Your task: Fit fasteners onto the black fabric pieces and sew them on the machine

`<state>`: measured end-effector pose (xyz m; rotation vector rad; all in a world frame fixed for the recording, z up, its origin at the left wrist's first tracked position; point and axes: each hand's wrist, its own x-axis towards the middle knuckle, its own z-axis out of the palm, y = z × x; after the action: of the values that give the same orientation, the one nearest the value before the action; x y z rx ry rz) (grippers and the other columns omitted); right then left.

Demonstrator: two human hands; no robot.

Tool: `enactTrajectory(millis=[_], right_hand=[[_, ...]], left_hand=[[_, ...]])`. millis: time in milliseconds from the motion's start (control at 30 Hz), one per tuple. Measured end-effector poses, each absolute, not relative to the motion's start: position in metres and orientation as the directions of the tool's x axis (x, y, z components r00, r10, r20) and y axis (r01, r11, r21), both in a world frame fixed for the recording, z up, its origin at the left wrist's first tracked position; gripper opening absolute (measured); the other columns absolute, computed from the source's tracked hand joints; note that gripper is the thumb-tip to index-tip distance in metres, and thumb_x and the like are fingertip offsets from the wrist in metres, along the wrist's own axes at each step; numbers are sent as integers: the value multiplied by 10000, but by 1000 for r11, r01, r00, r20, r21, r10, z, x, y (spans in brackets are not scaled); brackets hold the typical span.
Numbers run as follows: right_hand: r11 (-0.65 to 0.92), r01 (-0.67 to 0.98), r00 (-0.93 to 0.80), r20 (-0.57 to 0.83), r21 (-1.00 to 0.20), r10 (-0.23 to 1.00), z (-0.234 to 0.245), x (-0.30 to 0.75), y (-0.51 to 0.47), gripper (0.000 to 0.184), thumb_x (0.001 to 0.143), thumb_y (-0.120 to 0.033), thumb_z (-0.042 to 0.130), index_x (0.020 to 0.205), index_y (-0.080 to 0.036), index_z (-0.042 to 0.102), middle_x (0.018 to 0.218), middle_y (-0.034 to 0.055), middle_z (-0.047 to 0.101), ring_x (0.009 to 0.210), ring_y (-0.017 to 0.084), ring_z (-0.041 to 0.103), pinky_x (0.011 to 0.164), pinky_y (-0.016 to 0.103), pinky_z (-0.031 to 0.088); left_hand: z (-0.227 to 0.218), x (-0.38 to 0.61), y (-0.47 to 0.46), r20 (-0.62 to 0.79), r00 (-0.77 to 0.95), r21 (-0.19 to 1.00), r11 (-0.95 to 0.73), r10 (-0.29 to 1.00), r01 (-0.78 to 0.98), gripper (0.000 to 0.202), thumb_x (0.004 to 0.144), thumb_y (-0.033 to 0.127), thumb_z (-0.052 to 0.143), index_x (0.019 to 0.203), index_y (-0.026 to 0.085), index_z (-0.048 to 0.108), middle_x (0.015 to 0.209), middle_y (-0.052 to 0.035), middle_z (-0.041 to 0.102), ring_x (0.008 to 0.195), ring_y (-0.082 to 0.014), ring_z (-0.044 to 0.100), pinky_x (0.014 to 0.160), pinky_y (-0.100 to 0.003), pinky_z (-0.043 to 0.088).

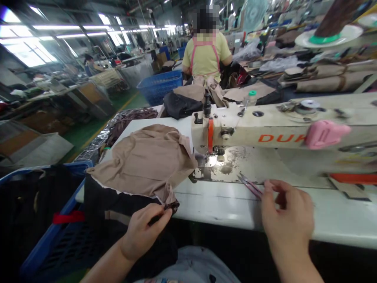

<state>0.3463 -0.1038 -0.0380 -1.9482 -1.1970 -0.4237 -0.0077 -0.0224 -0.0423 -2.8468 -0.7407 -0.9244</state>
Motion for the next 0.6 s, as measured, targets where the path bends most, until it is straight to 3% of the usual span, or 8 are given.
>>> enactTrajectory(millis=[133, 233, 400, 600], right_hand=[[143, 857, 259, 652, -496, 713, -31, 291, -98, 73, 948, -219, 622, 1003, -207, 668, 901, 53, 676, 743, 185, 613, 731, 342, 518], [340, 717, 75, 552, -609, 831, -31, 254, -91, 166, 943, -142, 614, 1070, -225, 681, 952, 55, 679, 866, 185, 650, 761, 308, 540], [420, 525, -63, 459, -740, 886, -29, 220, -79, 307, 938, -83, 565, 1155, -258, 693, 970, 49, 660, 885, 177, 639, 771, 296, 539], [376, 533, -92, 390, -758, 916, -24, 214, -69, 298, 885, -78, 565, 1052, -254, 739, 959, 52, 658, 893, 191, 625, 770, 294, 507]], left_hand=[[-41, -8, -23, 551, 724, 87, -892, 414, 444, 232, 945, 51, 609, 1121, 181, 688, 872, -39, 639, 735, -136, 612, 690, -249, 545], [-38, -9, -23, 562, 724, 115, -905, 400, 410, 269, 954, 41, 594, 1194, 142, 661, 941, -79, 657, 840, -174, 640, 774, -289, 575], [-31, -7, -26, 554, 725, 91, -895, 410, 436, 256, 943, 32, 606, 1193, 75, 643, 1002, -128, 683, 948, -222, 655, 888, -342, 587], [-33, -7, -24, 525, 744, 48, -887, 414, 460, 225, 991, 86, 541, 1179, 114, 662, 1030, -114, 703, 960, -211, 681, 890, -315, 603]])
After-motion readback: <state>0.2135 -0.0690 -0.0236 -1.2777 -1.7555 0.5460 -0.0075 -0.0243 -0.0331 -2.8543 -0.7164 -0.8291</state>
